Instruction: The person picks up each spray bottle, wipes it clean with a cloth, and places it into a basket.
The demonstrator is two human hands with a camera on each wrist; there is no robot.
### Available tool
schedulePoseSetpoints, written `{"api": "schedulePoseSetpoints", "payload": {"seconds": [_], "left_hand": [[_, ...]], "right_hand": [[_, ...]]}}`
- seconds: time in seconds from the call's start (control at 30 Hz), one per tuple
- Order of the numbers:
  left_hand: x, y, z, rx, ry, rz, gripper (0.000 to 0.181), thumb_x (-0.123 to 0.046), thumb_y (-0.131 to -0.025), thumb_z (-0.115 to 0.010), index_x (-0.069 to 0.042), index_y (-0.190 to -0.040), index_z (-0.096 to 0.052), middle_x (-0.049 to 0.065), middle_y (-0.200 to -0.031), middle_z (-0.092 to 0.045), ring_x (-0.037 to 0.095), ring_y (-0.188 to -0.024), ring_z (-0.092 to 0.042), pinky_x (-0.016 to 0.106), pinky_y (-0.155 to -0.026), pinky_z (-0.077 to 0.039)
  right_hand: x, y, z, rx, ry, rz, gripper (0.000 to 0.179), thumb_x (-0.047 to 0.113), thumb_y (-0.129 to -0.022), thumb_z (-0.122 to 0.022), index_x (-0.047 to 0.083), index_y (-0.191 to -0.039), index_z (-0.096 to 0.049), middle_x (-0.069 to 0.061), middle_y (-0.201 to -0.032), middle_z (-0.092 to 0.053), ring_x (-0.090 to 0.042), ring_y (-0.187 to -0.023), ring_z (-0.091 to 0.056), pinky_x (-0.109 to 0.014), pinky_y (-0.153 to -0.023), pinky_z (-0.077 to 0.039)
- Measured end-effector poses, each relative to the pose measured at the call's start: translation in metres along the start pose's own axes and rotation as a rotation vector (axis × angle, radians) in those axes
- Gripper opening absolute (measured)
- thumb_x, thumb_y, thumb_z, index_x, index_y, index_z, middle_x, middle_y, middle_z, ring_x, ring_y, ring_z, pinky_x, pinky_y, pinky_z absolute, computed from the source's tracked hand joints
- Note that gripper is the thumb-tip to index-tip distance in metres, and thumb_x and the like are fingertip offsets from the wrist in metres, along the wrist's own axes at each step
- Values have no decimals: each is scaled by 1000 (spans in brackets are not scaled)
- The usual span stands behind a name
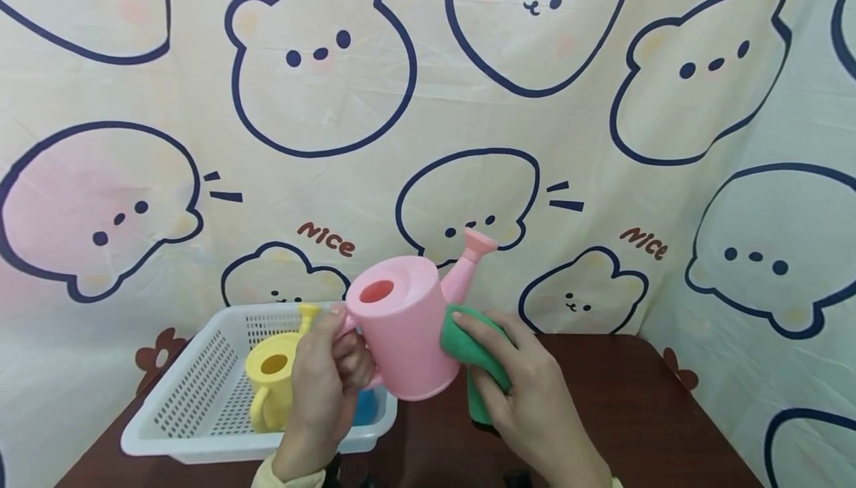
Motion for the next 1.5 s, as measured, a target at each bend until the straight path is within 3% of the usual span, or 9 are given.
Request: {"api": "schedulePoseSetpoints", "payload": {"seconds": [0.17, 0.6, 1.5], "left_hand": [[-1, 0, 0, -29, 42, -35, 57, -30, -113, -36, -5, -64, -23, 3, -52, -20, 16, -41, -18, 28, -40, -14], [-4, 0, 2, -82, 39, -156, 56, -31, -114, -34, -5, -65, -26, 6, -53, -24, 22, -41, -20, 34, -39, -18], [-2, 1, 2, -201, 36, -204, 57, -32, -114, -36, -3, -66, -23, 4, -53, -23, 20, -43, -18, 34, -40, -16]], "right_hand": [[-1, 0, -2, 7, 1, 21, 70, -3, -88, -80, 36, -143, -63, 7, -133, -64, -8, -103, -60, -28, -82, -62], [-1, -1, -4, 37, 17, 45, 76, -8, -84, -80, 37, -143, -63, 6, -135, -64, -11, -105, -64, -32, -84, -63], [3, -11, -10, 79, 31, 57, 71, -1, -86, -82, 40, -141, -63, 10, -133, -65, -10, -105, -64, -35, -85, -64]]}}
Point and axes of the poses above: each hand's wrist, its own y-axis away from the middle knuckle, its own z-axis out of the back of the hand, x = y × z, the point moved 2 cm from there along -y, towards the middle knuckle
